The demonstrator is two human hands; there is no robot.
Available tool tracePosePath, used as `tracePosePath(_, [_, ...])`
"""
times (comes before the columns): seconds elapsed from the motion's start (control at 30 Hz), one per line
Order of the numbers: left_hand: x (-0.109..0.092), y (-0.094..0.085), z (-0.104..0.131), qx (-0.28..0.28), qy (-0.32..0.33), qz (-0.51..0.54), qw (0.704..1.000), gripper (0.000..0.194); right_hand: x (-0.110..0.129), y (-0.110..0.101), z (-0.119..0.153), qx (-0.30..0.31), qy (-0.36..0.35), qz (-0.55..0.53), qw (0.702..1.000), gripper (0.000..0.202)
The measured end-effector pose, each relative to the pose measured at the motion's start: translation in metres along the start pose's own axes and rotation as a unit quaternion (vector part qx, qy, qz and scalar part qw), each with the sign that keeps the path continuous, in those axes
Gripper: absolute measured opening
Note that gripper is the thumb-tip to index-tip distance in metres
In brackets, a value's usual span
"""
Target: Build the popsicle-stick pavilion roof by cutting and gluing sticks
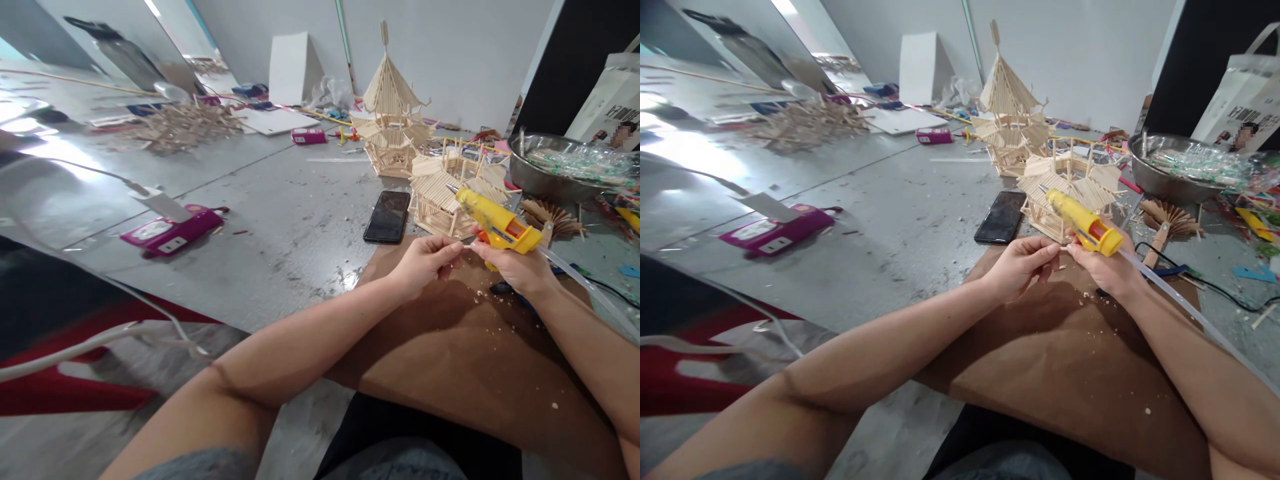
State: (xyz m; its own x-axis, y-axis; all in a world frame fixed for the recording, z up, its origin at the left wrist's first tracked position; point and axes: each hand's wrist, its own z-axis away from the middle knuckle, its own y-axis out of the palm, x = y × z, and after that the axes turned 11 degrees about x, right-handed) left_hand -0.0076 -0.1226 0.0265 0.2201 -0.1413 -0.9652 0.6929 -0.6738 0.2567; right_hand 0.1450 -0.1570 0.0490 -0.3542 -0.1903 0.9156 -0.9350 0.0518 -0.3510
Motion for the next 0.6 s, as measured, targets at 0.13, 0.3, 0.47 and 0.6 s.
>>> tracePosePath(0.13, [-0.001, -0.004, -0.002, -0.044, 0.02, -0.001, 0.999, 0.029, -0.004, -0.01, -0.003, 0.007, 0.012, 0.0, 1.0, 0.027])
tracePosePath(0.3, [-0.004, -0.014, -0.007, -0.097, 0.027, 0.061, 0.993, 0.025, -0.002, -0.031, -0.006, 0.065, 0.019, 0.038, 0.997, 0.028])
tracePosePath(0.47, [-0.008, -0.018, -0.008, -0.125, 0.049, 0.085, 0.987, 0.02, 0.013, -0.038, -0.002, 0.105, 0.054, 0.091, 0.989, 0.032])
tracePosePath(0.6, [-0.009, -0.018, -0.008, -0.134, 0.063, 0.082, 0.986, 0.017, 0.016, -0.041, 0.0, 0.108, 0.078, 0.127, 0.983, 0.035])
